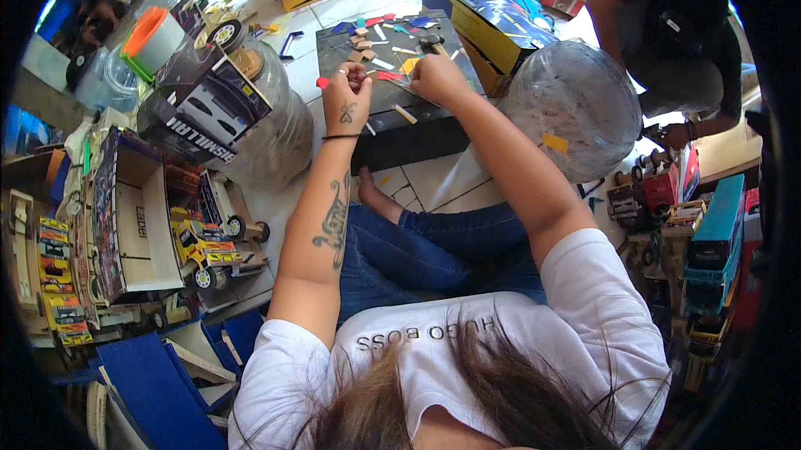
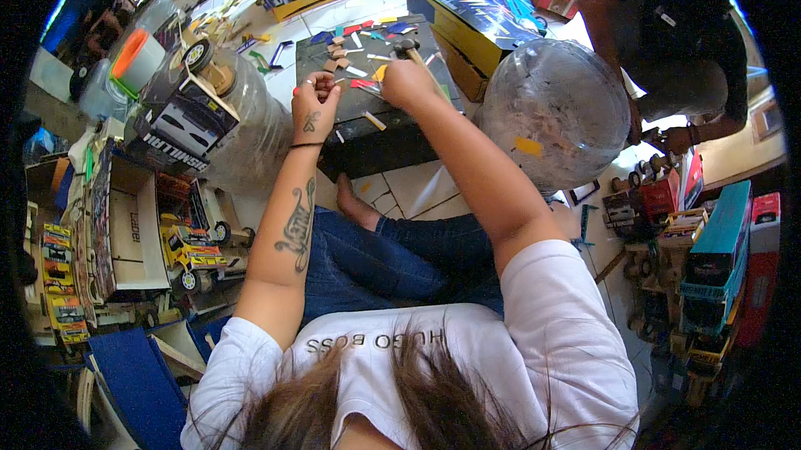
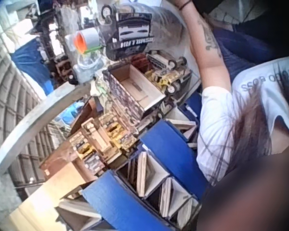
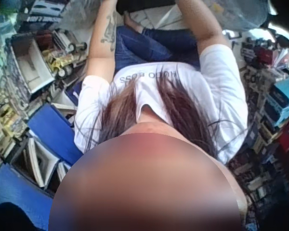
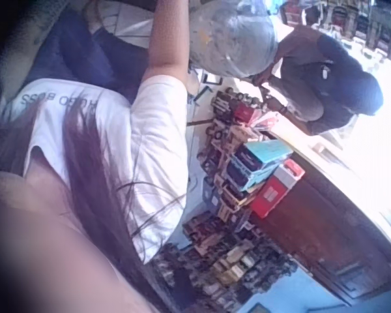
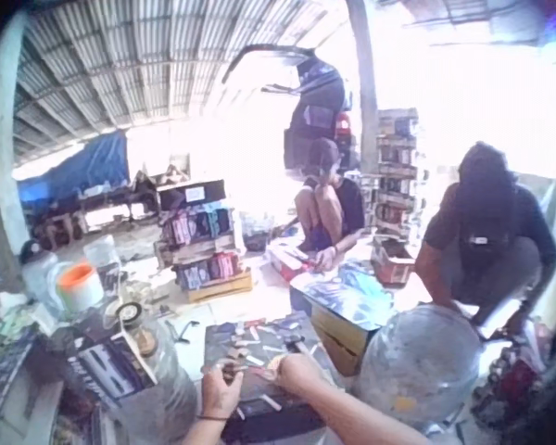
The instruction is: The person sits on the floor and repeatedly hammers small nails into wooden pieces using a hammer. They pick up nails and wood pieces, position them, and strike them with the hammer.
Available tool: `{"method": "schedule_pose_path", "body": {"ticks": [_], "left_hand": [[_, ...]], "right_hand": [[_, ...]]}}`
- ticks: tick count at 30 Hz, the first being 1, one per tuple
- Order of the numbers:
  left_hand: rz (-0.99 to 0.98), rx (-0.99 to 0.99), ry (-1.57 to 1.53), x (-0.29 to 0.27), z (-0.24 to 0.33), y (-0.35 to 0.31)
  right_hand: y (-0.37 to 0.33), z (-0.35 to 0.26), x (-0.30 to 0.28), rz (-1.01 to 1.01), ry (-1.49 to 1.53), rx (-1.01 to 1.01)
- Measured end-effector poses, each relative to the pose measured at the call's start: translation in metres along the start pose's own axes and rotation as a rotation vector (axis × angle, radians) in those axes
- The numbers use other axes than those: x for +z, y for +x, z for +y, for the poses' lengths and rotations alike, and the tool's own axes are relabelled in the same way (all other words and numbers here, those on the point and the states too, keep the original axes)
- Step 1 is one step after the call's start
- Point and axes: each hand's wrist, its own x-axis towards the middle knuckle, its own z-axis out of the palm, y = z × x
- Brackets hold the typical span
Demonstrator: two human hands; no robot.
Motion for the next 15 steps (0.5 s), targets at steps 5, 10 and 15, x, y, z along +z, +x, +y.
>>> {"method": "schedule_pose_path", "body": {"ticks": [5, 10, 15], "left_hand": [[-0.010, 0.066, -0.077, -0.006, 0.017, -0.047], [-0.079, 0.252, 0.204, 0.001, 0.023, -0.059], [-0.096, 0.304, 0.180, 0.001, 0.012, -0.056]], "right_hand": [[-0.012, 0.019, -0.005, 0.095, 0.395, -0.038], [-0.032, 0.019, -0.009, -0.111, 1.174, 0.172], [-0.047, 0.012, -0.018, -0.167, 1.266, 0.225]]}}
